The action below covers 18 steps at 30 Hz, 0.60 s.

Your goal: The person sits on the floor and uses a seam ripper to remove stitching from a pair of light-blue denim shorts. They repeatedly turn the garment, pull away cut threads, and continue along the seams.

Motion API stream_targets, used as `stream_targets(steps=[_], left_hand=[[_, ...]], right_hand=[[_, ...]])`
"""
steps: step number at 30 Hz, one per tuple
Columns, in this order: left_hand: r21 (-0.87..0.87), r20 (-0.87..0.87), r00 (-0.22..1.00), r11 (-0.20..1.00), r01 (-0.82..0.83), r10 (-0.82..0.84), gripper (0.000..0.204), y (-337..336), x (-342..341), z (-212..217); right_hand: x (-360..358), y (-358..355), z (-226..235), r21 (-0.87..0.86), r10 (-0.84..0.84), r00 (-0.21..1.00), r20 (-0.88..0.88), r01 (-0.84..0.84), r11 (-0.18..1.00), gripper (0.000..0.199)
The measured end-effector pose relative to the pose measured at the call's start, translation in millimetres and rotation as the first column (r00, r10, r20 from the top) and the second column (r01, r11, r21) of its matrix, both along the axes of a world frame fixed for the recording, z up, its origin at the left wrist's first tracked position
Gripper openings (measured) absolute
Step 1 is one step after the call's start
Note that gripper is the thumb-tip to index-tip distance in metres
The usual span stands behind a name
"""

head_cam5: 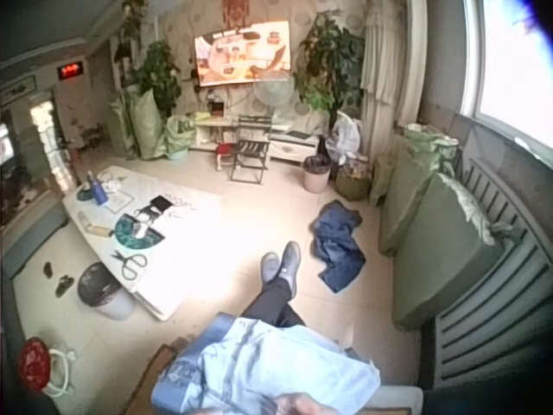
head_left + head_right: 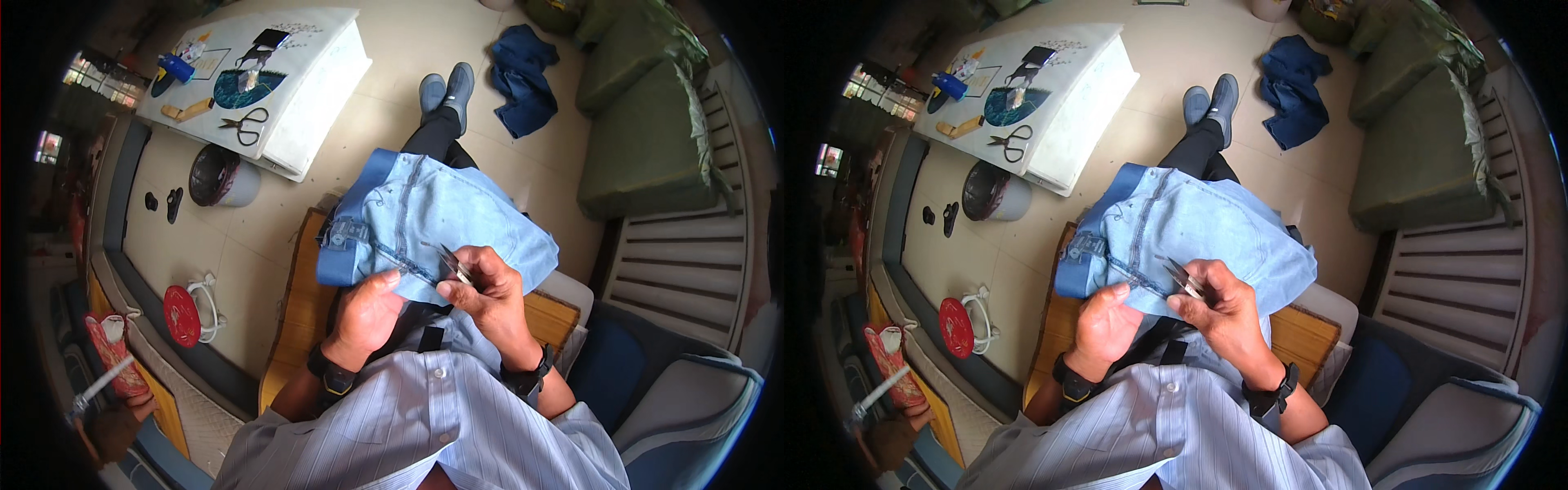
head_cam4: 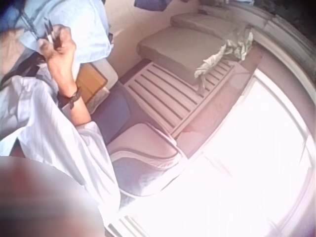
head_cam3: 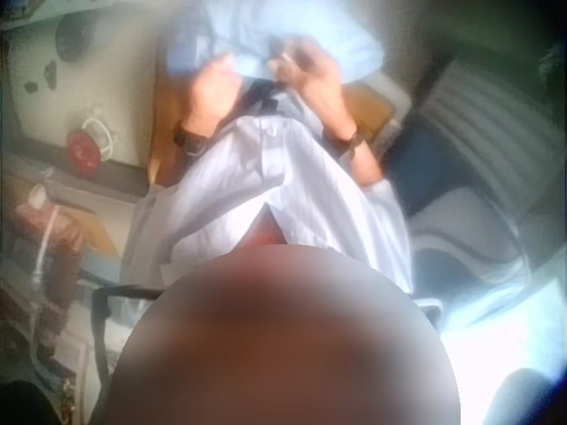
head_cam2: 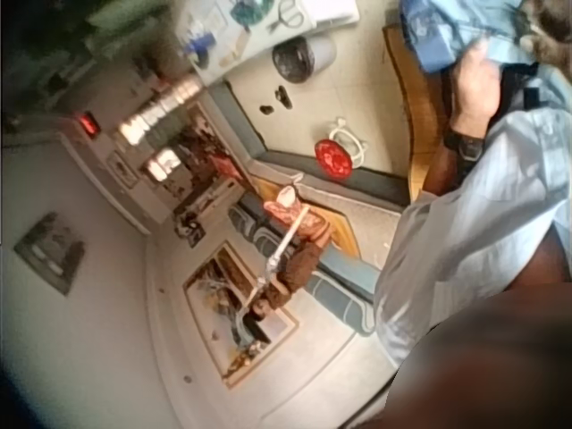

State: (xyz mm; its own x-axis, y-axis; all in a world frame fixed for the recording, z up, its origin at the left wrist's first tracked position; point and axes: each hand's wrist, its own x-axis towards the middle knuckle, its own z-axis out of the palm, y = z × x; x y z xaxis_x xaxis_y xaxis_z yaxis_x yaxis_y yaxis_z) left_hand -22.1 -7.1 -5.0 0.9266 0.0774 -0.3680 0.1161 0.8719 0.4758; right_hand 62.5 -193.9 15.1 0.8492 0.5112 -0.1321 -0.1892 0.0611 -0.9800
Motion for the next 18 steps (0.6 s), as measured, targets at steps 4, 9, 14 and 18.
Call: stream_targets(steps=[4, 9, 14, 18], left_hand=[[0.052, 0.009, 1.000, 0.999, 0.005, -0.005, 0.050, -3.8, -2.2, 1.2], [0.046, 0.018, 0.999, 0.998, 0.036, -0.036, 0.049, -2.9, -2.9, -1.3], [0.034, 0.002, 1.000, 0.999, -0.010, 0.010, 0.047, -8.4, 4.8, 6.8], [0.035, -0.004, 1.000, 0.999, 0.013, -0.012, 0.047, -6.5, 4.6, 2.7]], right_hand=[[5.8, 8.3, 7.8, 0.052, 0.010, 1.000, -0.008, -0.010, 0.999, 0.023], [3.2, -4.8, 21.3, -0.143, 0.090, 0.967, 0.238, -0.057, 0.988, 0.025], [1.1, -15.6, 18.2, -0.274, 0.110, 0.904, 0.412, 0.008, 0.962, 0.024], [0.6, -14.7, 15.9, -0.284, 0.116, 0.857, 0.502, 0.036, 0.958, 0.023]])
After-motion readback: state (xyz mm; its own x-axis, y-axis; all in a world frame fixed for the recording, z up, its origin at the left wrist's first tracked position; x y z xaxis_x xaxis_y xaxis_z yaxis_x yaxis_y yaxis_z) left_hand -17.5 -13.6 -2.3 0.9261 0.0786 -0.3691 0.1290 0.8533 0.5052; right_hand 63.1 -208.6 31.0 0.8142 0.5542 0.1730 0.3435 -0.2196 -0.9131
